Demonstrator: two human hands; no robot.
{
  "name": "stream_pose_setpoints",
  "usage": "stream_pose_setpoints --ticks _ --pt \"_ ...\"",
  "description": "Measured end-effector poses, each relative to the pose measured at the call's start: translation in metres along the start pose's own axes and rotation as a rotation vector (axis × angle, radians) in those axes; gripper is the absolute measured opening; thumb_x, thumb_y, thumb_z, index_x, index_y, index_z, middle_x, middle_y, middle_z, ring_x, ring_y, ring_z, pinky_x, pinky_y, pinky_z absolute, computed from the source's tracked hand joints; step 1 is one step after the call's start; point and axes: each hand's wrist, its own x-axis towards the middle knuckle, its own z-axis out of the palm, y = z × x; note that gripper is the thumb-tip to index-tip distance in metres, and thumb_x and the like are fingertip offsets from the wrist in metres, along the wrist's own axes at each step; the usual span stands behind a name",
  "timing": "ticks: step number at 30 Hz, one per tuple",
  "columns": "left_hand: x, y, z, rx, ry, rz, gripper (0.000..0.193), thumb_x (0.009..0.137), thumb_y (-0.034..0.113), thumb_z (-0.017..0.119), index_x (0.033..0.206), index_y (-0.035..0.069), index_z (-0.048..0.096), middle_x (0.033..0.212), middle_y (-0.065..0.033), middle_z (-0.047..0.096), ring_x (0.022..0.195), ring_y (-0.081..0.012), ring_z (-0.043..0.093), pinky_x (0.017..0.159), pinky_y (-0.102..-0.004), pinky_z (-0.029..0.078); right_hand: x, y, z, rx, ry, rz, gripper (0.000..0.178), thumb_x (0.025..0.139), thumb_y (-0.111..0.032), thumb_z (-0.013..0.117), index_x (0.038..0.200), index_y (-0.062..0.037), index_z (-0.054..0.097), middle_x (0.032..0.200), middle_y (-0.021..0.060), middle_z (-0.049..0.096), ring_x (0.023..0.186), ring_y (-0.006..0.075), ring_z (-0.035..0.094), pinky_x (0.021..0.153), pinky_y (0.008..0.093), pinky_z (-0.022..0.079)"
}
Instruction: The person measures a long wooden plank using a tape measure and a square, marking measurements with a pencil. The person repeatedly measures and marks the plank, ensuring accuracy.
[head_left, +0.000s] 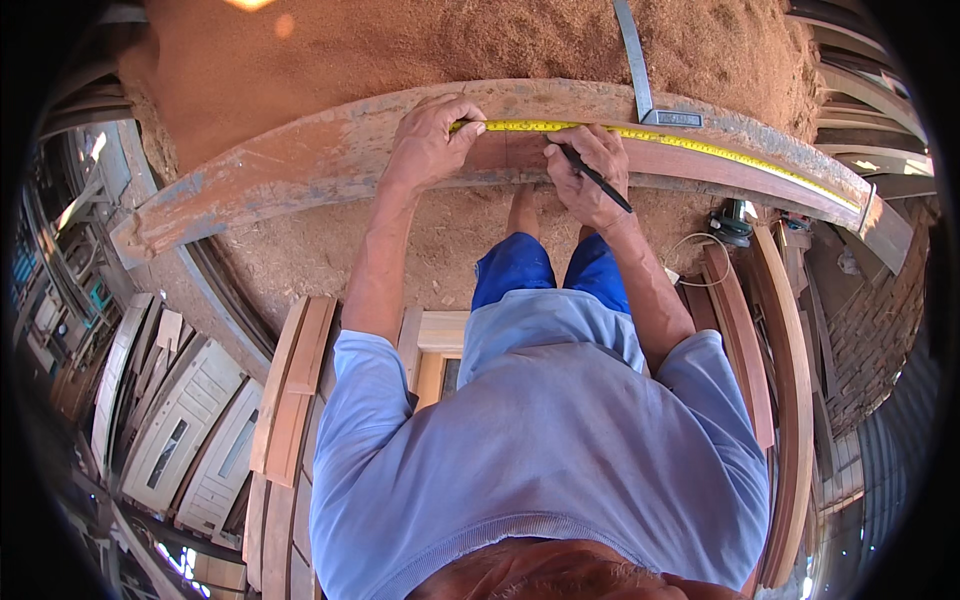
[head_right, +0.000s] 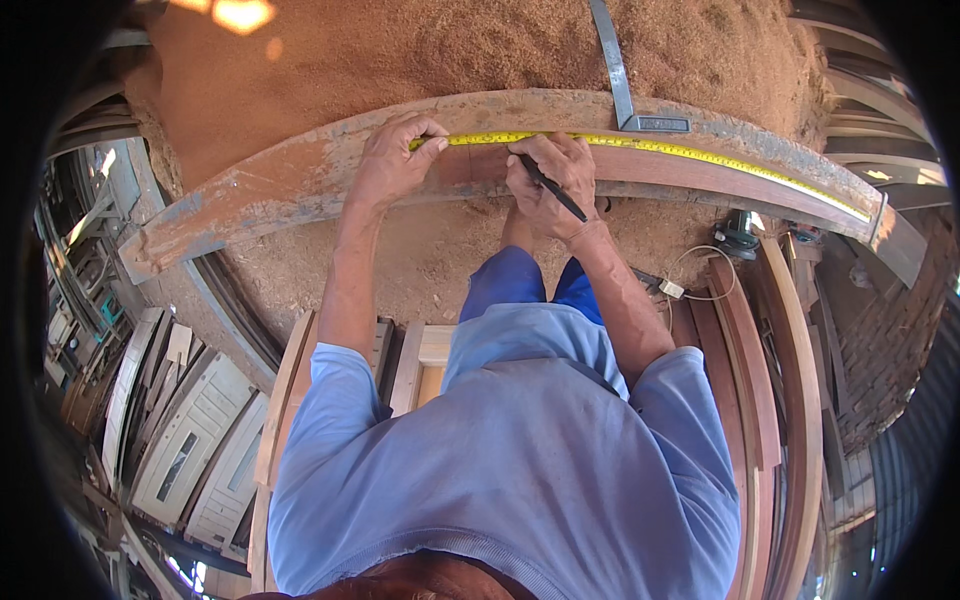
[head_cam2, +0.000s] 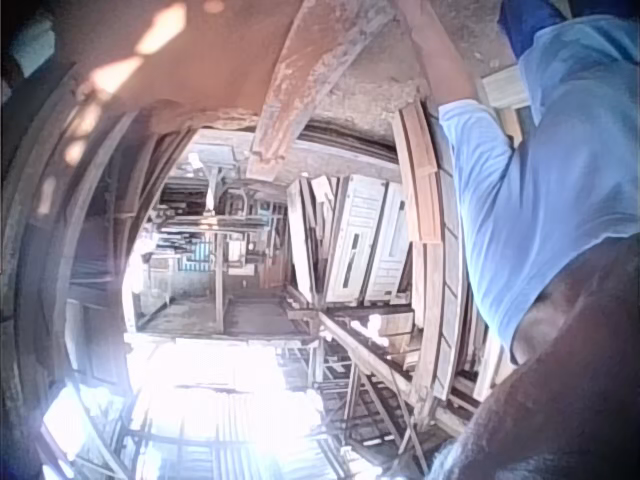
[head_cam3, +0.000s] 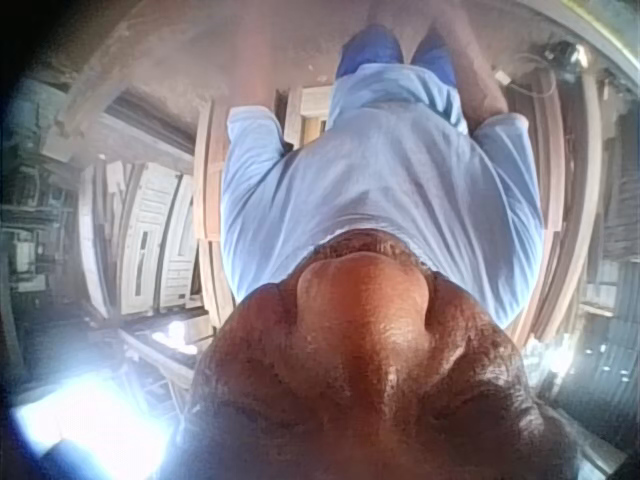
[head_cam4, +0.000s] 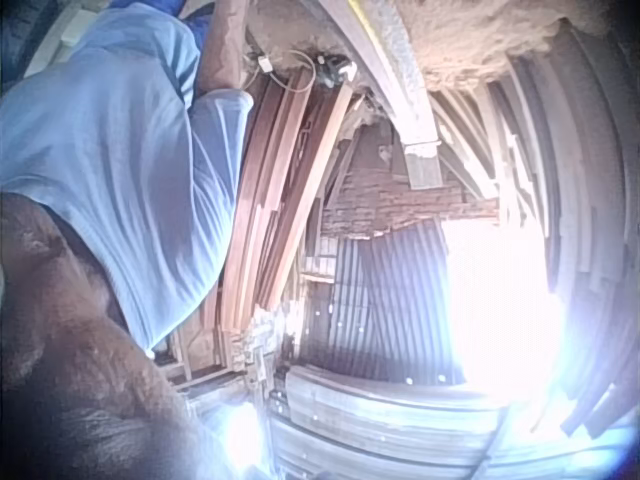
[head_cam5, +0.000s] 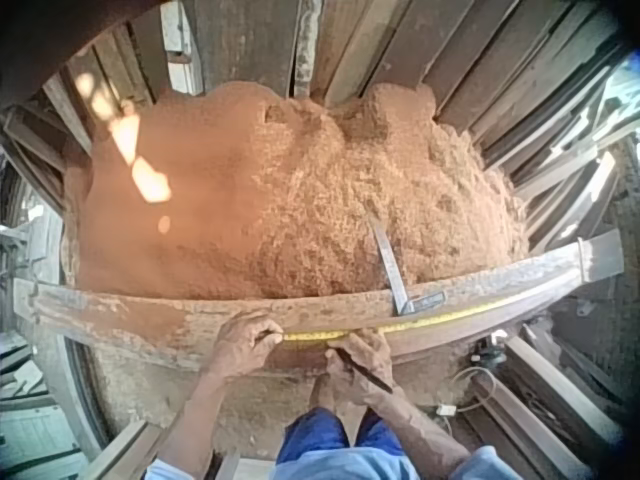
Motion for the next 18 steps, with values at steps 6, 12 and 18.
stream_pose_setpoints --ticks 6,12,18 --pt "0.001 0.002 -0.001 0.022 -0.017 -0.009 0.012 0.093 0.016 0.074 0.100 0.005 0.072 0.091 -0.0094 0.071 0.090 -0.0275 0.067 0.084 -0.0411 0.052 0.000 -0.001 0.001 -0.019 -0.003 0.015 0.012 0.086 -0.012 0.076 0.096 -0.0069 0.073 0.086 0.0144 0.070 0.083 0.0358 0.068 0.078 0.0447 0.051" --pt "0.001 -0.001 -0.001 0.021 -0.037 -0.022 0.014 0.093 0.023 0.073 0.098 0.010 0.072 0.096 -0.0076 0.071 0.100 -0.0309 0.066 0.092 -0.0451 0.051 -0.001 0.002 -0.014 0.236 0.026 0.196 0.021 0.100 -0.019 0.067 0.113 -0.0035 0.073 0.093 0.0125 0.076 0.087 0.0227 0.072 0.082 0.0351 0.055" --pt "-0.002 0.005 -0.001 0.014 -0.023 -0.058 0.014 0.094 0.017 0.074 0.102 0.007 0.072 0.095 -0.0112 0.072 0.094 -0.0290 0.068 0.087 -0.0416 0.052 0.000 0.007 -0.070 0.287 0.274 0.328 0.039 0.109 -0.032 0.057 0.129 0.0007 0.067 0.098 0.0108 0.077 0.093 0.0168 0.070 0.087 0.0333 0.055"
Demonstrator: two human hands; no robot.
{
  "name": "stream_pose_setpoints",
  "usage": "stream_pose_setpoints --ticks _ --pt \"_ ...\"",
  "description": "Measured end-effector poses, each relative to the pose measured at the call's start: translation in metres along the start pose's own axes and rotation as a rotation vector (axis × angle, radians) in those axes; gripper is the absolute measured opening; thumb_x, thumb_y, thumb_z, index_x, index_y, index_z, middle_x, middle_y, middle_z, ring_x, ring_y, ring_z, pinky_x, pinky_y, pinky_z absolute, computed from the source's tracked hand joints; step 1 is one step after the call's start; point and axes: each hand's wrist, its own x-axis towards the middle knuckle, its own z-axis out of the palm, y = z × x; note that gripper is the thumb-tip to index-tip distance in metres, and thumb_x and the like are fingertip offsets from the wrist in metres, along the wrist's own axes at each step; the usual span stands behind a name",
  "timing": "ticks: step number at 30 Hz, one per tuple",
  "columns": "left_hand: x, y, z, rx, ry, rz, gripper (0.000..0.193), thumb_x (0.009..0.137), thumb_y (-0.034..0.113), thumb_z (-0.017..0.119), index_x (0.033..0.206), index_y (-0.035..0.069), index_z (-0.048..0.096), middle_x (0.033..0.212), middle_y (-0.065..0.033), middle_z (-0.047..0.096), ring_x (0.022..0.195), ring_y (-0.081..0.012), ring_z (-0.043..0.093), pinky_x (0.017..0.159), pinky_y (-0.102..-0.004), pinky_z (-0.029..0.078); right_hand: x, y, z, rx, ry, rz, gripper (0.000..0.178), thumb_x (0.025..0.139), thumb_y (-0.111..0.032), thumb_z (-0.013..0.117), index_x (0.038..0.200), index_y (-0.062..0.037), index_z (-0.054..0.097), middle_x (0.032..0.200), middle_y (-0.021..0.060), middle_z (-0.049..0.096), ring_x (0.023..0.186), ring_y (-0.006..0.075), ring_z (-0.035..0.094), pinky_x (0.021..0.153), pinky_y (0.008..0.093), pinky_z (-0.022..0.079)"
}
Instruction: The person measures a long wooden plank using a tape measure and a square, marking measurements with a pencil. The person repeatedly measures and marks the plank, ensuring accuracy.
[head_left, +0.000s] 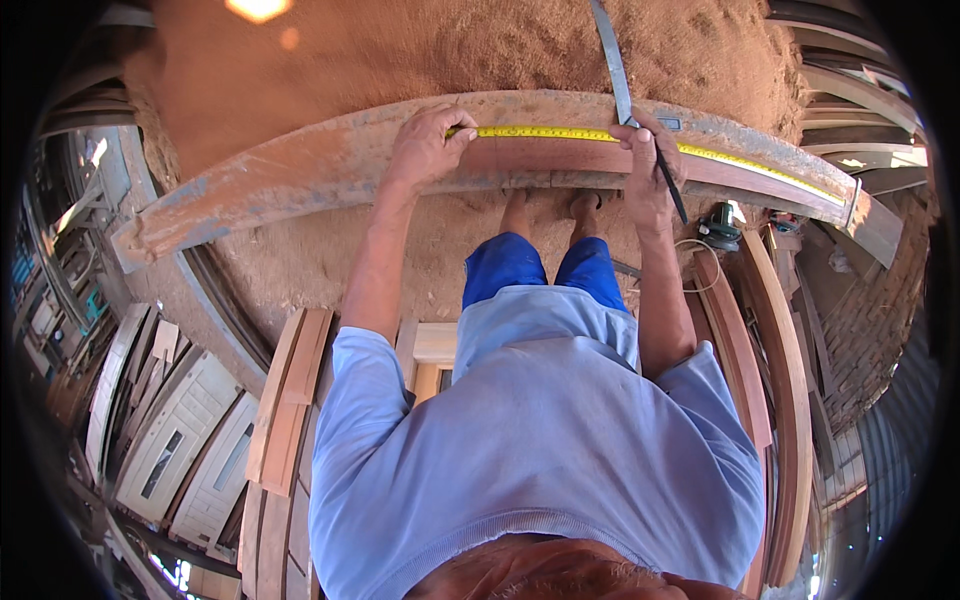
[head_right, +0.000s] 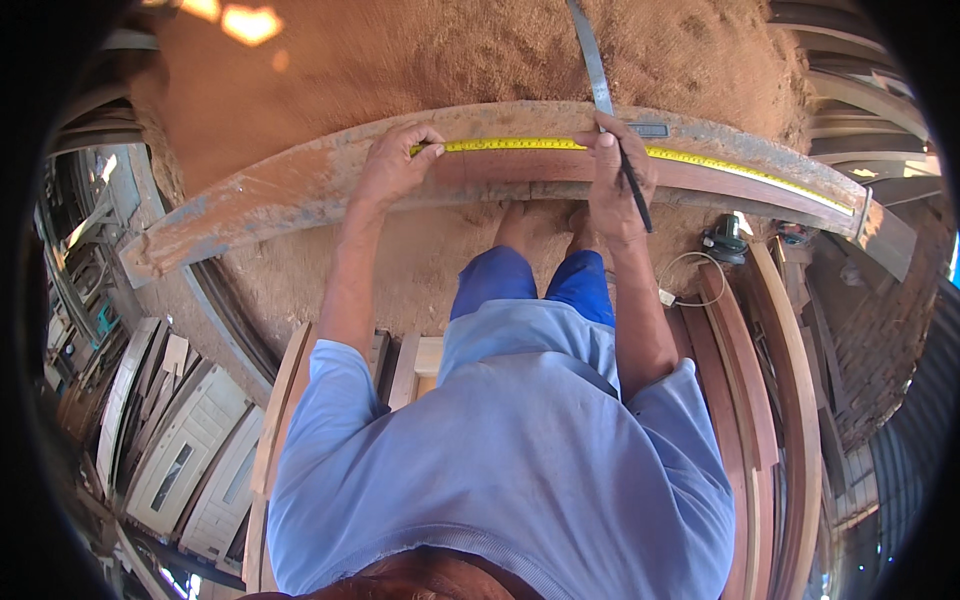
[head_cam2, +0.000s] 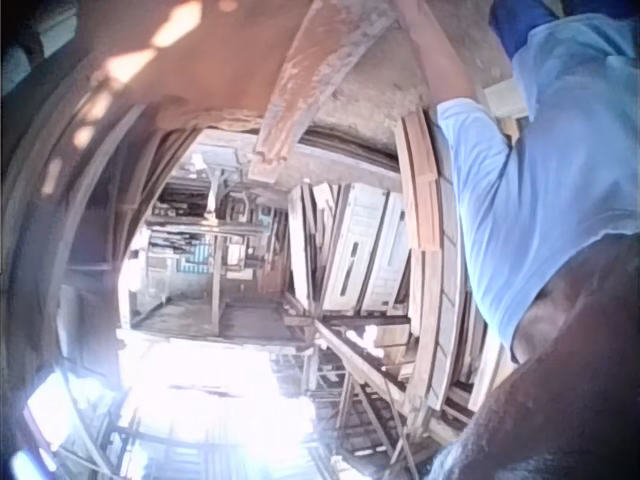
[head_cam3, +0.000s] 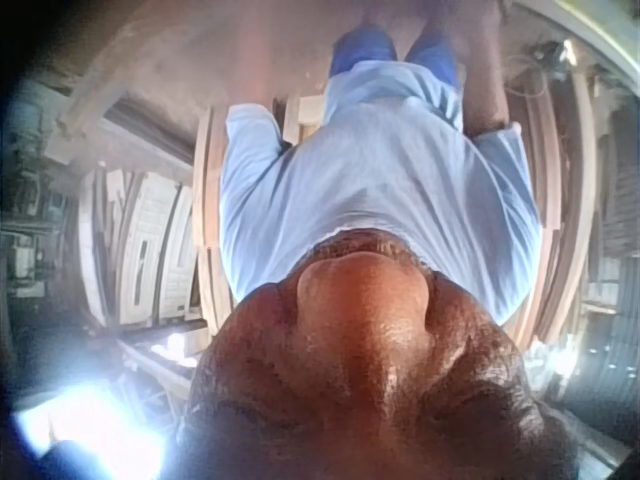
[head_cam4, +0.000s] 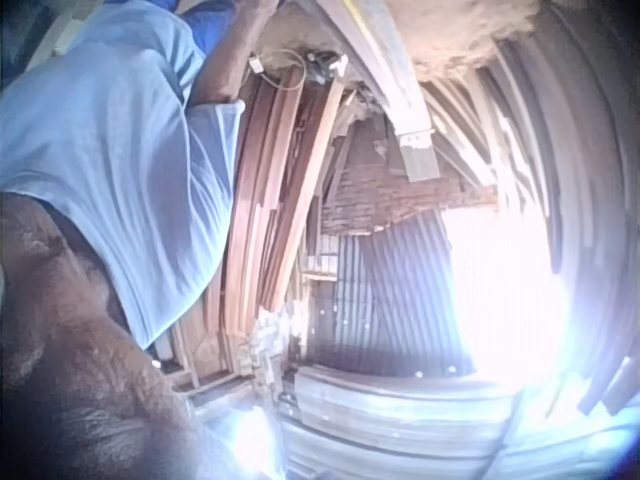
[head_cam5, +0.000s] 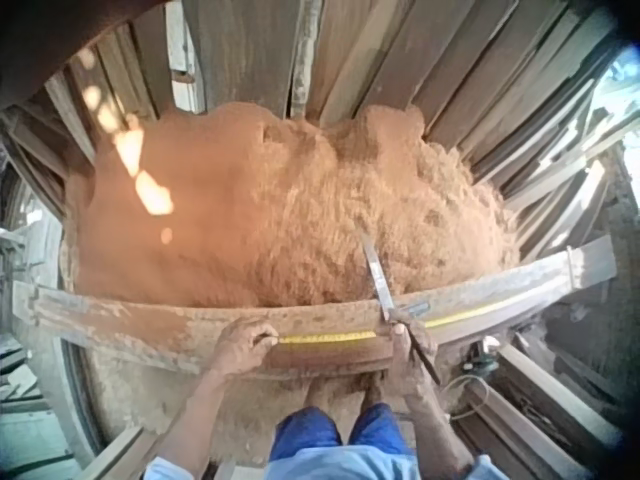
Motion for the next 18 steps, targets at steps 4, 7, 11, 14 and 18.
stream_pose_setpoints --ticks 4,7,11,14,18 --pt "0.003 -0.002 -0.001 0.019 -0.034 -0.027 0.015 0.094 0.022 0.073 0.102 0.009 0.073 0.101 -0.0108 0.074 0.101 -0.0315 0.067 0.092 -0.0436 0.051 0.006 0.001 -0.024 -0.019 0.053 0.020 0.042 0.110 -0.034 0.056 0.129 0.0021 0.066 0.100 0.0111 0.077 0.098 0.0174 0.071 0.090 0.0329 0.055" --pt "0.004 -0.005 -0.001 0.052 -0.068 -0.043 0.017 0.093 0.027 0.072 0.102 0.012 0.074 0.109 -0.0095 0.074 0.111 -0.0343 0.066 0.099 -0.0470 0.050 0.009 -0.002 -0.038 -0.063 0.045 0.011 0.043 0.110 -0.035 0.056 0.130 0.0018 0.065 0.106 0.0130 0.077 0.098 0.0185 0.071 0.092 0.0331 0.054" --pt "0.005 -0.006 -0.003 0.070 -0.078 -0.033 0.018 0.093 0.026 0.071 0.102 0.011 0.074 0.110 -0.0115 0.075 0.112 -0.0352 0.066 0.099 -0.0474 0.050 0.010 -0.003 -0.066 -0.046 0.096 0.018 0.041 0.111 -0.029 0.053 0.133 0.0048 0.064 0.108 0.0146 0.077 0.102 0.0186 0.070 0.094 0.0342 0.057" --pt "0.005 -0.005 -0.004 0.084 -0.068 -0.005 0.017 0.092 0.023 0.070 0.102 0.009 0.073 0.108 -0.0131 0.075 0.109 -0.0358 0.068 0.097 -0.0473 0.051 0.022 0.010 -0.118 -0.275 0.175 -0.049 0.037 0.109 -0.028 0.056 0.131 0.0009 0.066 0.110 0.0144 0.077 0.105 0.0212 0.071 0.098 0.0361 0.053" --pt "0.011 0.007 0.001 0.064 0.009 0.049 0.017 0.091 0.016 0.069 0.104 0.007 0.076 0.107 -0.0156 0.077 0.105 -0.0353 0.072 0.094 -0.0444 0.055 0.037 0.048 -0.207 -0.151 0.443 -0.045 0.030 0.106 -0.018 0.062 0.126 0.0041 0.067 0.107 0.0129 0.077 0.105 0.0196 0.070 0.097 0.0352 0.053"
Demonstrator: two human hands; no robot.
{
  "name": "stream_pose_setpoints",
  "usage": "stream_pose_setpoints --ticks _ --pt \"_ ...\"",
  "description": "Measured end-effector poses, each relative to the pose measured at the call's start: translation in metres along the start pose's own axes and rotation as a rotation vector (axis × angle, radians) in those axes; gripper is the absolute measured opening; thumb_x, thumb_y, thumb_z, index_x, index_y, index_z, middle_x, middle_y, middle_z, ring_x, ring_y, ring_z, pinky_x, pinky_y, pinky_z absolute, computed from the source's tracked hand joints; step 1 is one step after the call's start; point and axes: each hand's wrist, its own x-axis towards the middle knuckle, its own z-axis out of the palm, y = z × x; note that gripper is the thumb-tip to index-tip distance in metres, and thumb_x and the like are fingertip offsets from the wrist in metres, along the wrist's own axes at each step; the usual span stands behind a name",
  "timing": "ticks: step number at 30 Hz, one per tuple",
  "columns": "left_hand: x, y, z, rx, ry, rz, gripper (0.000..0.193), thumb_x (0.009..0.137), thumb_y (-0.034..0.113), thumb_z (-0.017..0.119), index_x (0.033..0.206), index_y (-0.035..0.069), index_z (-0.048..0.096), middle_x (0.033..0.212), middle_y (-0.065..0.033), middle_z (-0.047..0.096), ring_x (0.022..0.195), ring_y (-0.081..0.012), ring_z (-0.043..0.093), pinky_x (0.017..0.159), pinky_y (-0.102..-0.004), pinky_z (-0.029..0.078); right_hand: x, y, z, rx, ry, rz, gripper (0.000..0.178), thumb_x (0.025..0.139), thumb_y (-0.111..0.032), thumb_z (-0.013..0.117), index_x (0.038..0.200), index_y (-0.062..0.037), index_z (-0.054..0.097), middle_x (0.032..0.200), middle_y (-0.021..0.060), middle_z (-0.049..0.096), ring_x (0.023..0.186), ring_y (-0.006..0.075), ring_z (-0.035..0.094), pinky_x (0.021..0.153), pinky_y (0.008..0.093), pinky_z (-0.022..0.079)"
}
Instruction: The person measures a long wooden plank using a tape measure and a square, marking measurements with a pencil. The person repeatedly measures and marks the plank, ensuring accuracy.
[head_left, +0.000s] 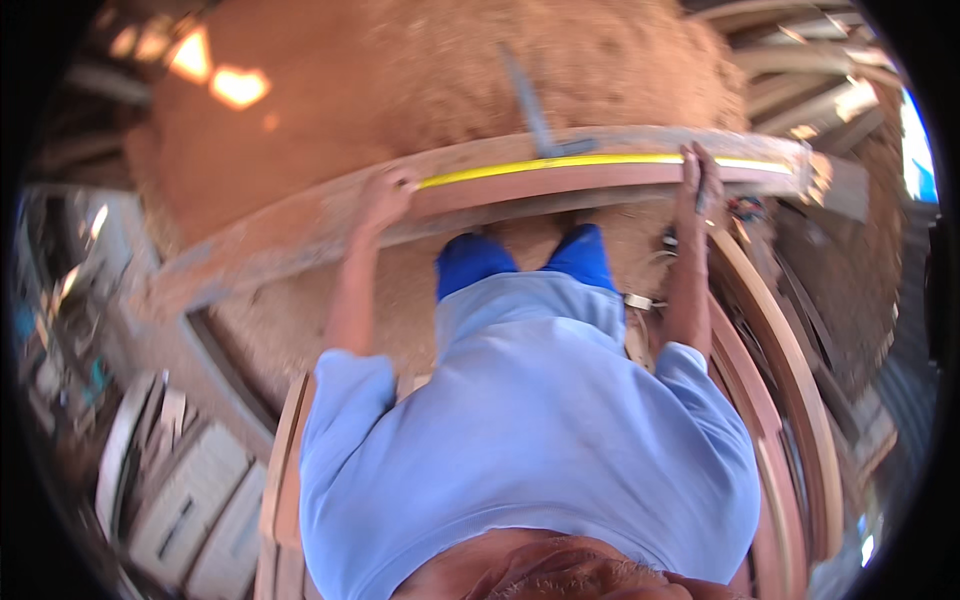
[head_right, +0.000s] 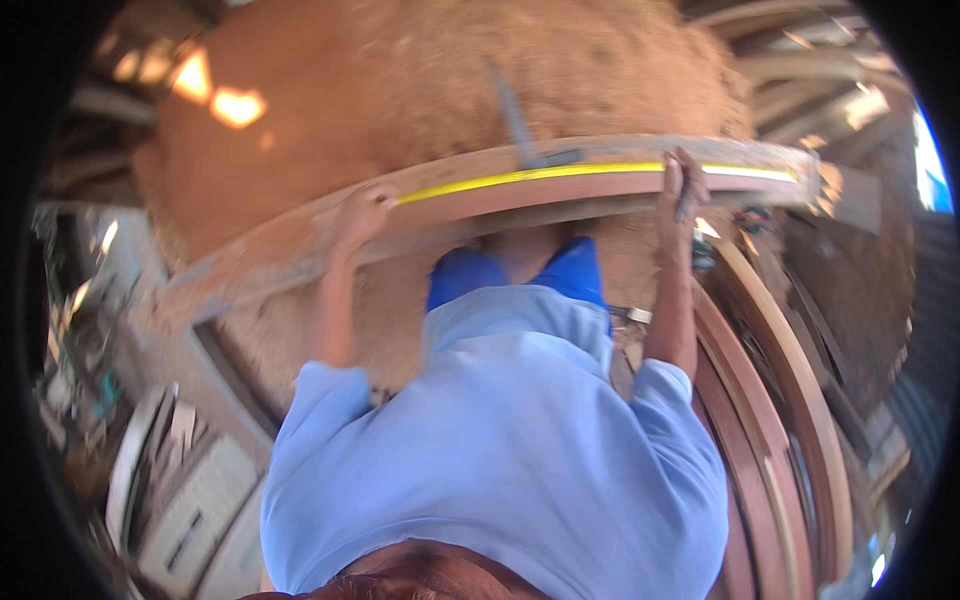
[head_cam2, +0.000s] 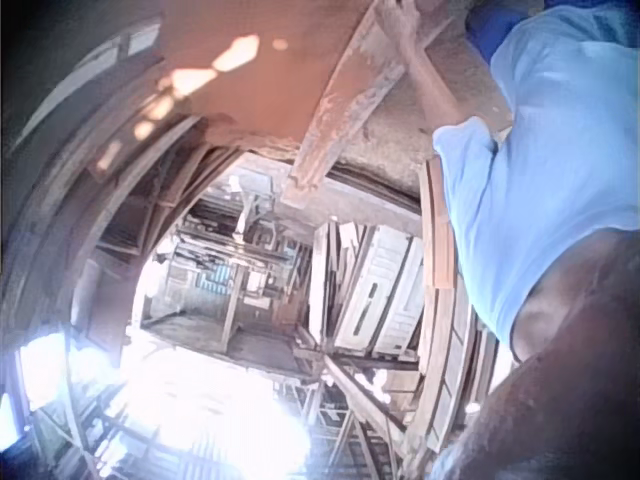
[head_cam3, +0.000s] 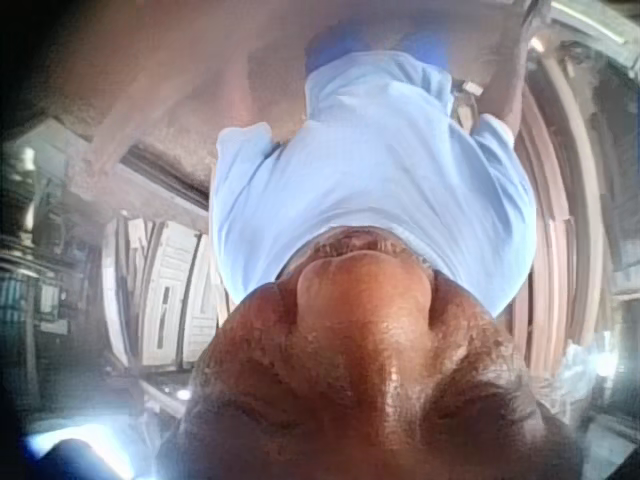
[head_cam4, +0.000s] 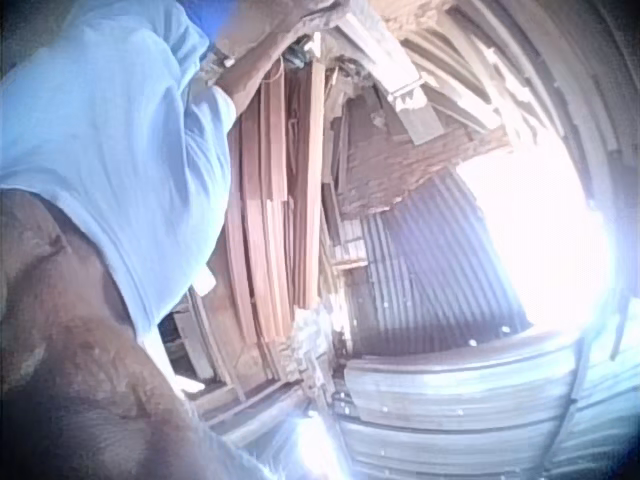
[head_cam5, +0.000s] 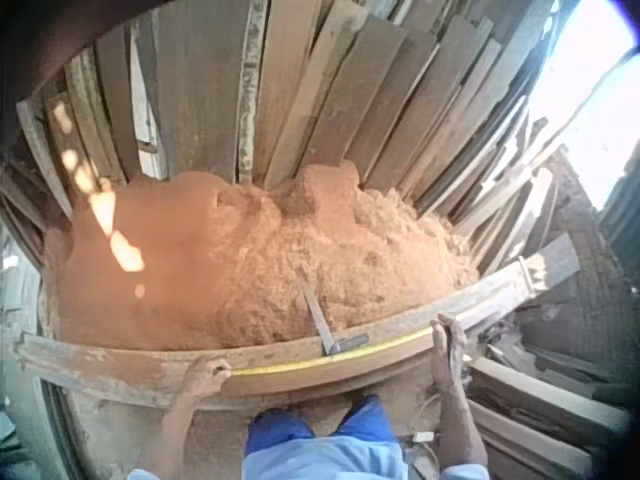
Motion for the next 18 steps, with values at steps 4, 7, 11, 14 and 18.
stream_pose_setpoints --ticks 4,7,11,14,18 --pt "-0.008 -0.005 0.003 -0.045 -0.029 -0.042 0.016 0.091 0.011 0.068 0.104 0.004 0.074 0.103 -0.0187 0.076 0.103 -0.0352 0.072 0.091 -0.0437 0.054 0.073 0.070 -0.079 -0.087 0.184 0.084 0.037 0.104 -0.021 0.068 0.131 0.0041 0.063 0.111 0.0092 0.071 0.104 0.0159 0.065 0.098 0.0336 0.051" --pt "-0.006 0.003 -0.004 0.076 -0.106 -0.169 0.013 0.090 0.011 0.067 0.100 0.004 0.071 0.102 -0.0188 0.073 0.102 -0.0380 0.069 0.094 -0.0459 0.052 0.140 0.138 -0.157 -0.212 0.354 0.122 0.054 0.097 -0.032 0.077 0.132 0.0056 0.060 0.116 0.0186 0.070 0.106 0.0229 0.067 0.093 0.0356 0.054" --pt "0.005 0.004 0.004 0.282 -0.112 -0.333 0.020 0.092 0.018 0.072 0.109 0.009 0.071 0.128 -0.0172 0.066 0.121 -0.0381 0.060 0.105 -0.0487 0.046 0.225 0.228 -0.254 -0.329 0.535 0.324 0.071 0.092 -0.046 0.079 0.132 0.0088 0.058 0.115 0.0266 0.070 0.101 0.0333 0.071 0.088 0.0404 0.057" --pt "-0.016 0.002 0.006 0.471 -0.051 -0.498 0.026 0.092 0.023 0.074 0.115 0.012 0.071 0.136 -0.0166 0.063 0.127 -0.0384 0.056 0.109 -0.0508 0.043 0.273 0.245 -0.262 -0.478 0.419 0.602 0.085 0.085 -0.059 0.080 0.132 0.0083 0.060 0.124 0.0297 0.069 0.106 0.0424 0.070 0.095 0.0457 0.056" --pt "-0.014 -0.033 0.021 0.582 0.174 -0.478 0.022 0.093 0.020 0.071 0.114 0.013 0.072 0.125 -0.0206 0.067 0.119 -0.0400 0.061 0.104 -0.0525 0.047 0.336 0.304 -0.301 -0.891 0.256 0.702 0.088 0.082 -0.071 0.075 0.128 0.0031 0.070 0.135 0.0270 0.067 0.127 0.0422 0.064 0.104 0.0472 0.053"
